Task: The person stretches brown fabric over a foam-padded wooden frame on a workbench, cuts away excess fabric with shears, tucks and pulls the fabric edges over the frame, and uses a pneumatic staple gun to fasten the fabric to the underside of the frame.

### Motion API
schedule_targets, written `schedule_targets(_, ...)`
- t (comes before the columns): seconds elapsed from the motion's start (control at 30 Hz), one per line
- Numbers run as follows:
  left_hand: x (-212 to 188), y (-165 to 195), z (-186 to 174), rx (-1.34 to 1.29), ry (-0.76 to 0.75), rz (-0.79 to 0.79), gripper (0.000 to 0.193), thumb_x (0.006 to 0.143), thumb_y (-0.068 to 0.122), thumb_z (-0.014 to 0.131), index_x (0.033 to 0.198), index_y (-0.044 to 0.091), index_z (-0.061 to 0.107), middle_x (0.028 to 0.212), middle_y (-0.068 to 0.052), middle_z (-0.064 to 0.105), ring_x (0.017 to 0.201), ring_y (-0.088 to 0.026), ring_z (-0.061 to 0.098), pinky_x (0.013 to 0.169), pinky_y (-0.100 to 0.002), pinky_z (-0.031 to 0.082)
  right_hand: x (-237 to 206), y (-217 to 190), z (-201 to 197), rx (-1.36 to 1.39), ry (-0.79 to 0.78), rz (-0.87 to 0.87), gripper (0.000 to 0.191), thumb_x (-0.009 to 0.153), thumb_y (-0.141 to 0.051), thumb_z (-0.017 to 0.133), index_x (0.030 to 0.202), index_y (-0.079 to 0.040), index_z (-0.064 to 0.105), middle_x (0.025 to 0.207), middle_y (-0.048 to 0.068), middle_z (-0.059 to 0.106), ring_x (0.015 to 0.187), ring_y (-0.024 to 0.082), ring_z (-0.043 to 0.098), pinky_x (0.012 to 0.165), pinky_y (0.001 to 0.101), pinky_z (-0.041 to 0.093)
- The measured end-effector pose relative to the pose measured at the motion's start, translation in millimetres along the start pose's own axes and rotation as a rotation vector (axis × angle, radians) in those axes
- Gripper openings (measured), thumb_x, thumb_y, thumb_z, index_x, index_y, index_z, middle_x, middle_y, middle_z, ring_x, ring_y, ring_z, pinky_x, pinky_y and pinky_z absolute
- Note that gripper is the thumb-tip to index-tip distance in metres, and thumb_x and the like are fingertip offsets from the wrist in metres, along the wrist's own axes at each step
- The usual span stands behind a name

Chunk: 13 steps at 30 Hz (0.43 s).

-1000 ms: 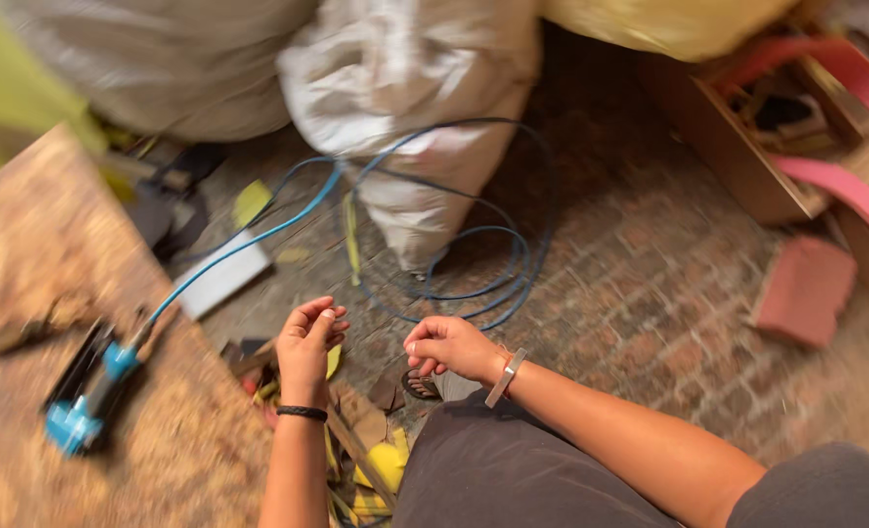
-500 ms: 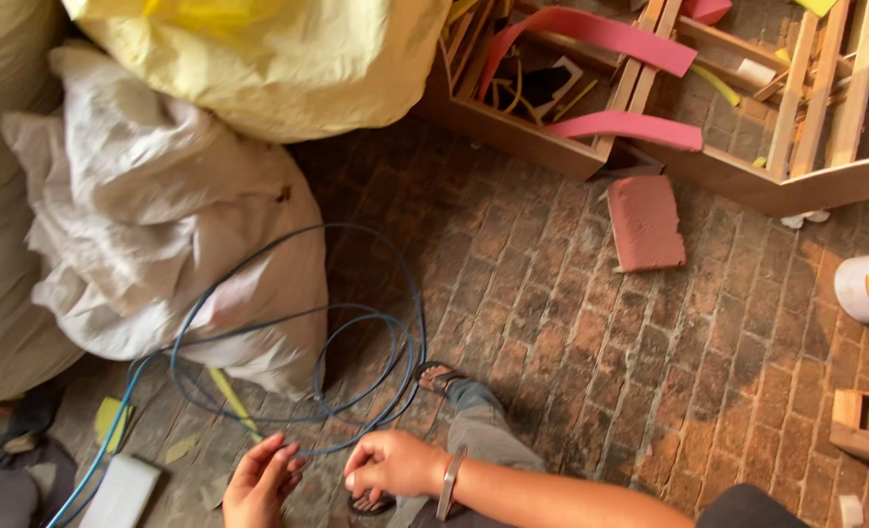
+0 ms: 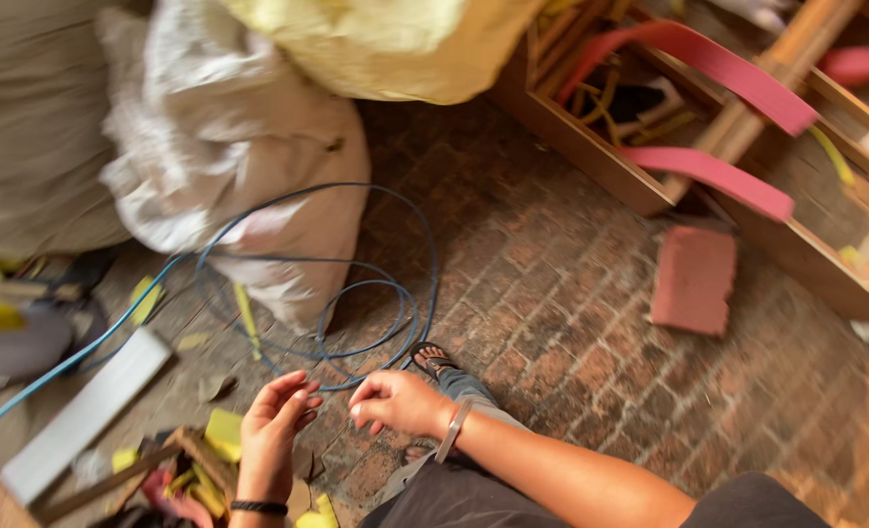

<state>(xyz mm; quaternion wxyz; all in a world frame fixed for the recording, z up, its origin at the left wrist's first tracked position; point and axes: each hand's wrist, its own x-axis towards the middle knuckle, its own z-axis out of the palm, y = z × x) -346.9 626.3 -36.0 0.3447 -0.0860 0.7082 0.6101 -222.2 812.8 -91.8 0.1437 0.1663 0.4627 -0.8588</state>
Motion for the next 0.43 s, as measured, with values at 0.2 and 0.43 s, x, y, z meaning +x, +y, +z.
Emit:
schedule_targets(0.2,-75.8,-41.2,-7.8,-0.202,0.189,0.122,0.029,0.096,0.012,0.062,0.124,0.005,0.066,0.109,-0.009,0.076,0.09,-0.016,0.071,0.08,-0.03,0.056,-4.1,-25.6,12.9,-0.246,-0.123,0.179,0.02,0.095,-0.019,0.068,0.11,-0.006,0.069,0.093,0.003,0.075,0.073,0.009,0.067,0.062,0.0223,0.051)
schedule_targets(0.43,-232.7,-157.1,-20.5,-0.503,0.559,0.178,0.027,0.095,0.011,0.063,0.122,0.007,0.068,0.11,-0.004,0.075,0.091,-0.015,0.07,0.079,-0.029,0.055,-22.8,2.9,84.4,-0.496,-0.417,0.304,0.023,0.094,-0.022,0.07,0.111,-0.007,0.068,0.093,0.002,0.074,0.072,0.008,0.066,0.063,0.0241,0.051)
